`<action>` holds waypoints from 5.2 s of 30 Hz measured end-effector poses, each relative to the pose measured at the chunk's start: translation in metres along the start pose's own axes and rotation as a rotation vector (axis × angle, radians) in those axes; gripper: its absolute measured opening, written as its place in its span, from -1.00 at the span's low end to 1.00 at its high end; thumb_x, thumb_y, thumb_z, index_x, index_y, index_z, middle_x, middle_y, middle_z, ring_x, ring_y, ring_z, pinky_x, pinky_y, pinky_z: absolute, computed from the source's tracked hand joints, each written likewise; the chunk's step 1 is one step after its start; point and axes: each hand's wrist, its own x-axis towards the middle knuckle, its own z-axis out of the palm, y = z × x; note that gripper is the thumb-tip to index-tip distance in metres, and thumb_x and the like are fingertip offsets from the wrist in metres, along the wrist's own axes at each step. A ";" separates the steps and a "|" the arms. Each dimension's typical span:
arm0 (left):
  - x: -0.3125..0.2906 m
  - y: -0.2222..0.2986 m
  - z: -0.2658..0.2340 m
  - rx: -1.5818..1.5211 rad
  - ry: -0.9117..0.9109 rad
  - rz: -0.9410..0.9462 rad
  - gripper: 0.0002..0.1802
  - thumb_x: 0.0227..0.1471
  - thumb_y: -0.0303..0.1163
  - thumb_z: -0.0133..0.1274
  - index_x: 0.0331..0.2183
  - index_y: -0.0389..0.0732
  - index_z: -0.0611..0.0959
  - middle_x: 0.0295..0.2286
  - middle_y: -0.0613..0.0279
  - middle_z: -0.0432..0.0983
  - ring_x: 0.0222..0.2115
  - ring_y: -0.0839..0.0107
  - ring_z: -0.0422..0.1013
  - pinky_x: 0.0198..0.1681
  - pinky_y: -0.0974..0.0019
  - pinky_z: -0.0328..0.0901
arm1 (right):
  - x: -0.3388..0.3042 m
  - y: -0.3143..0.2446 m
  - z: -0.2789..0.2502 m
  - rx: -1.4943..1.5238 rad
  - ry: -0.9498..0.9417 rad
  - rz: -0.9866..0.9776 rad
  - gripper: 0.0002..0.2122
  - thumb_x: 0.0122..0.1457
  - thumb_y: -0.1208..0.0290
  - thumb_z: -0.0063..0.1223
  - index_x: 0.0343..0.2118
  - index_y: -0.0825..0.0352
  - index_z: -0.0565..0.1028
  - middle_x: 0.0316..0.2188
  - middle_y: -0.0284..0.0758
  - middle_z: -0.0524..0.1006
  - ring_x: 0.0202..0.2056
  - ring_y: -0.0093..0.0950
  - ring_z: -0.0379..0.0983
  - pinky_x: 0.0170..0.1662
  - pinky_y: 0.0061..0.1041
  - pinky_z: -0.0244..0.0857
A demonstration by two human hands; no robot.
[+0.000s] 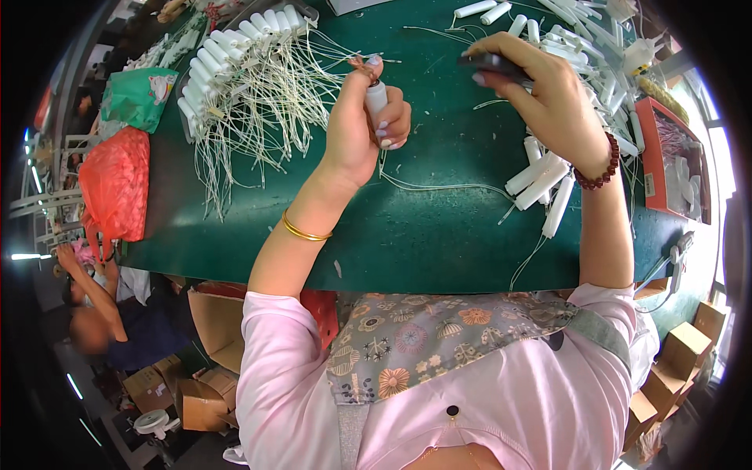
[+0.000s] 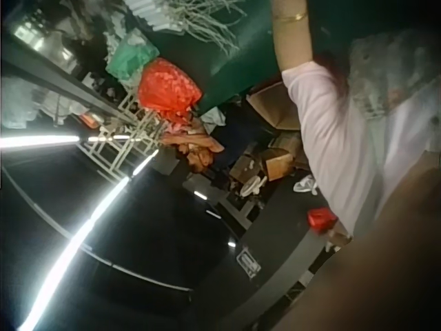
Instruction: Assembling a string of decorative lights by attaching white plastic caps to individual LEDs on a wire.
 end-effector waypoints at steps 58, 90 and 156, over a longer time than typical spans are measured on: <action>-0.061 0.091 -0.021 0.498 -0.139 0.245 -0.58 0.30 -0.41 -0.11 0.13 -0.38 0.39 -0.31 0.23 0.43 -0.34 0.46 0.36 -0.19 0.42 0.30 | 0.017 -0.021 0.051 0.696 -0.583 -0.090 -0.77 0.08 0.33 0.33 -0.26 0.36 0.64 0.35 -0.11 0.18 0.30 -0.18 0.21 0.23 -0.28 0.18; 0.022 0.135 -0.293 1.640 1.186 0.670 -0.60 0.03 -0.24 0.17 -0.09 -0.19 0.62 -0.18 -0.01 0.55 -0.19 -0.01 0.47 -0.07 0.01 0.35 | -0.025 0.013 -0.014 0.495 0.001 0.376 -0.69 0.21 0.64 0.08 0.03 0.44 0.51 0.07 -0.27 0.53 0.01 -0.52 0.46 0.09 -0.50 0.32; -0.001 0.001 0.023 1.395 -0.069 -0.053 -0.66 -0.06 -0.38 0.26 -0.27 -0.32 0.50 -0.39 -0.03 0.60 -0.38 0.09 0.57 -0.30 0.14 0.44 | -0.053 0.043 0.003 0.124 0.249 0.274 -0.77 0.18 0.53 0.19 -0.10 0.42 0.59 -0.40 -0.27 0.62 -0.43 -0.56 0.55 -0.33 -0.56 0.36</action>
